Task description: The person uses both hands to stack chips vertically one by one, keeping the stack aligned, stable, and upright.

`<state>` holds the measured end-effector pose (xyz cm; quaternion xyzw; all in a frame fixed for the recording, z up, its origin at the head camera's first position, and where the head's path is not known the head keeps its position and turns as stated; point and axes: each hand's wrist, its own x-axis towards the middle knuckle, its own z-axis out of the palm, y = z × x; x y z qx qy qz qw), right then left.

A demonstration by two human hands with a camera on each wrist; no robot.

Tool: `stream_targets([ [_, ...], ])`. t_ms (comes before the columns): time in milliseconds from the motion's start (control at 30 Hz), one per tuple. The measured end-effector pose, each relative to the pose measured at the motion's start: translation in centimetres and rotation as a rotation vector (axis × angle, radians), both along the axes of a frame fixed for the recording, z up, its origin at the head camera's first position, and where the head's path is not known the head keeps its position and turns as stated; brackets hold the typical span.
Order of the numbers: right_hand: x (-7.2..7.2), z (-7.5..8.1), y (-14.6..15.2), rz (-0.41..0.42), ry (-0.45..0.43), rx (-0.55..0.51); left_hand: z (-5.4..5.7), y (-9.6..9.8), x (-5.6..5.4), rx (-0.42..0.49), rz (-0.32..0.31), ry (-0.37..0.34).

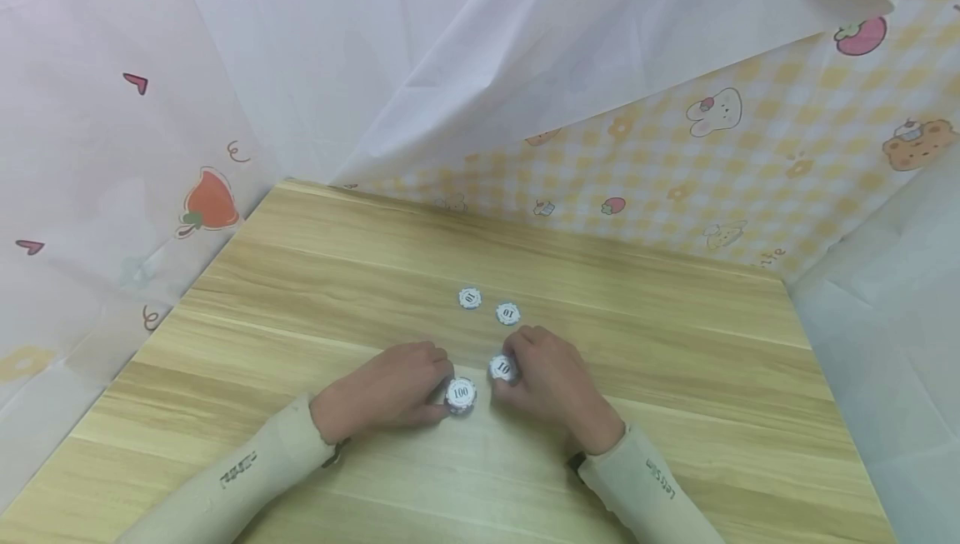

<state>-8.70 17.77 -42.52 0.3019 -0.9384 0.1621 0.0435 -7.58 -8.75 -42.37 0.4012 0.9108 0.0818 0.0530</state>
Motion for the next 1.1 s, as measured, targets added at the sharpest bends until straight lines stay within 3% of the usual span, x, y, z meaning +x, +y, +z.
stream_targets([
  [1100,1.2,0.2,-1.5,0.072,0.009,-0.02,-0.1,0.0,0.0,0.004,0.006,-0.005],
])
